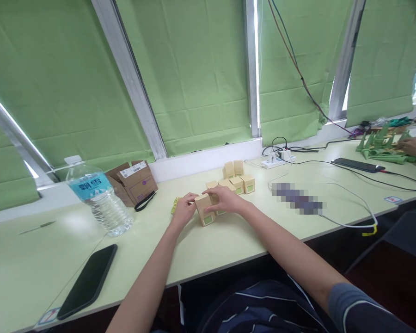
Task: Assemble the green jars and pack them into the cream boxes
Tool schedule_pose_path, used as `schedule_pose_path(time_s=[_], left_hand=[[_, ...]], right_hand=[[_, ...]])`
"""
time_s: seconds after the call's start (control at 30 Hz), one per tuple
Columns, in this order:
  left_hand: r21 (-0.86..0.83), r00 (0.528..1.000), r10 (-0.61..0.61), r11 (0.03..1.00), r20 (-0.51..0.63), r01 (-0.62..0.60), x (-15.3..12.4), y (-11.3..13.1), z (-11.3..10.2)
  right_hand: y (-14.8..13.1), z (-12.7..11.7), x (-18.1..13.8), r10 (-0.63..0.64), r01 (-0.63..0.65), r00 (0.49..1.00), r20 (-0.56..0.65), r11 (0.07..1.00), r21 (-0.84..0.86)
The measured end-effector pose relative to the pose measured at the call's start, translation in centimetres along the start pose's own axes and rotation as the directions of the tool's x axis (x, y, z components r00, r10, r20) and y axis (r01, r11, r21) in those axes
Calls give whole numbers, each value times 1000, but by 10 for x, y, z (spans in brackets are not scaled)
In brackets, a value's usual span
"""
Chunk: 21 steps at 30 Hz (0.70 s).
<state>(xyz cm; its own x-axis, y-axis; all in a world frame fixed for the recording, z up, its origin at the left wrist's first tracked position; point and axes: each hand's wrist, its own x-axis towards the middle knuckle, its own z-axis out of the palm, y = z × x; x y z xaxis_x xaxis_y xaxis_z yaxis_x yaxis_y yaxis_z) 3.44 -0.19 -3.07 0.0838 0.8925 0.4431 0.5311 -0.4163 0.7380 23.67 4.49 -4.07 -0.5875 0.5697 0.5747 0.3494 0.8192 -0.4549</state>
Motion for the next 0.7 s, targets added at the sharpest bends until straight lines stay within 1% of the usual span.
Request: schedule_pose_path(time_s=[0.1, 0.27, 0.47, 0.57, 0.7], left_hand=[[-37, 998, -56, 998, 7, 56, 0, 2, -1], [-103, 989, -129, 985, 71, 136, -1, 6, -1], [-185, 953, -231, 946, 195, 267, -4, 1, 4], [-184, 949, -239, 943, 205, 278, -5, 1, 5], [-196, 965, -206, 952, 164, 236, -5, 6, 4]], right_hand=[[-1, 0, -1, 4, -4, 1000, 5, 1000, 5], [-4, -2, -2, -3, 3, 1000, 10, 1000, 17], [-8, -4, -2, -13, 12, 1000, 24, 1000, 16], [-8, -4, -2, 3, -4, 1000, 29, 1000, 8], [-7, -4, -3, 3, -4, 1000, 19, 1000, 29]])
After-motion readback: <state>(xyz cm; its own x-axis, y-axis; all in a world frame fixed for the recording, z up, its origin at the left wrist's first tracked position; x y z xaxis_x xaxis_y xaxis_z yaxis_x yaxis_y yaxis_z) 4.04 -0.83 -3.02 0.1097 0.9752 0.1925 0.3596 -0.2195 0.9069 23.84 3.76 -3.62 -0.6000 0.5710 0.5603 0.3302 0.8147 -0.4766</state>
